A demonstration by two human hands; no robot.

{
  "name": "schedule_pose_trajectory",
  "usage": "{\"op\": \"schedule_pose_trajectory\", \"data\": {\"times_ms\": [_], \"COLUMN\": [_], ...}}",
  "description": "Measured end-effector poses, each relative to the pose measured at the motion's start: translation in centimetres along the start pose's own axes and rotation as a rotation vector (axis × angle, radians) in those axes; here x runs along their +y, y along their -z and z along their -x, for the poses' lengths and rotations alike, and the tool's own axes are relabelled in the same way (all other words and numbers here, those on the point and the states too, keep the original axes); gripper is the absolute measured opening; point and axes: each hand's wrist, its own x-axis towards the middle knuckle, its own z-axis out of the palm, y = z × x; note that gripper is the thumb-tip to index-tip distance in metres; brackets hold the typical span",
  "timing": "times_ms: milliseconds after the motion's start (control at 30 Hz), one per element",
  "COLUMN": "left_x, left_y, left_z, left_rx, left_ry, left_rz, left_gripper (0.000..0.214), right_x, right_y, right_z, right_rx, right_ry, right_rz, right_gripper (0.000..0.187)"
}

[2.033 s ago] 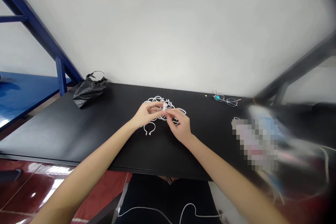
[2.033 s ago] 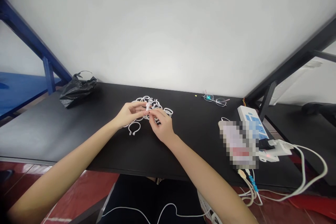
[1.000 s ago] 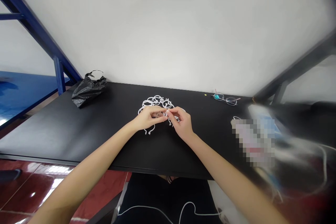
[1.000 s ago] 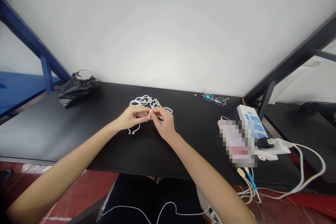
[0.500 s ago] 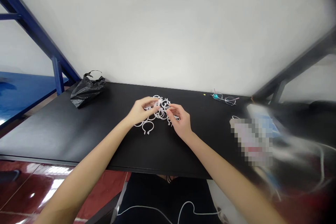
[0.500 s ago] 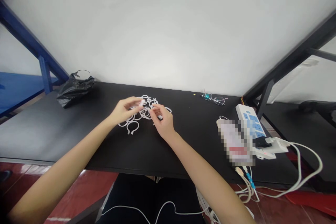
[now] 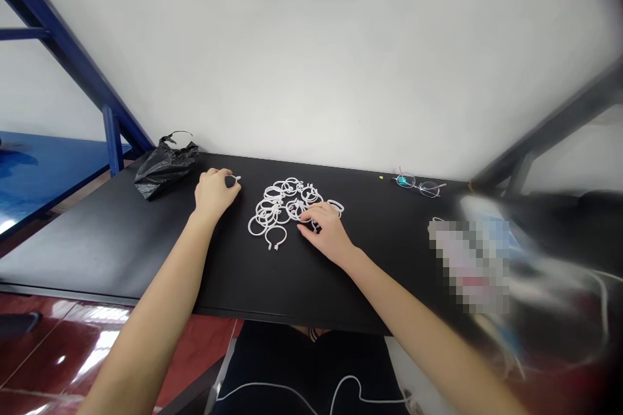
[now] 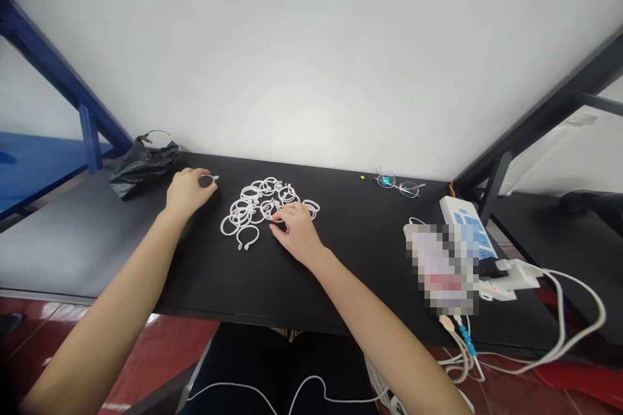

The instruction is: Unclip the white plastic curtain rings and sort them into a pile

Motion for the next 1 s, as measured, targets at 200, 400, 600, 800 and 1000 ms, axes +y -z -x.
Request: {"op": "schedule_pose_trajectory", "data": {"times_ms": [200, 400, 600, 800, 1000], "left_x": [-0.7, -0.2, 0.5, 3.1, 3.9], "left_y": [-0.2, -0.2, 0.2, 0.4, -0.7], "left_z": [-0.2, 0.2, 0.4, 0.9, 1.4], "left_rx": [-0.102, -0.149, -0.059, -0.083, -0.288], "left_ry": [0.048, 0.069, 0.028, -0.254, -0.352], "left_rz": [-0.099, -0.166, -0.128, 0.393, 0.455], "left_gripper": [0.041, 0.043, 0.042, 0.034, 0.033], "right_x": [-0.1, 0.0, -0.3, -0.5, -0.8], "right_y": [-0.1, -0.1, -0.1, 0.0, 0.2], "right_z": [0.1, -0.1, -0.1, -0.2, -0.4], "right_rx": [-0.036, 0.019, 0.106, 0.205, 0.282], "right_ry": [-0.016, -0.019, -0.051, -0.051, -0.102], "right_rz": [0.026, 0.001, -0.028, -0.053, -0.059], "right_gripper": [0.016, 0.015, 0.013, 0.012, 0.011]}}
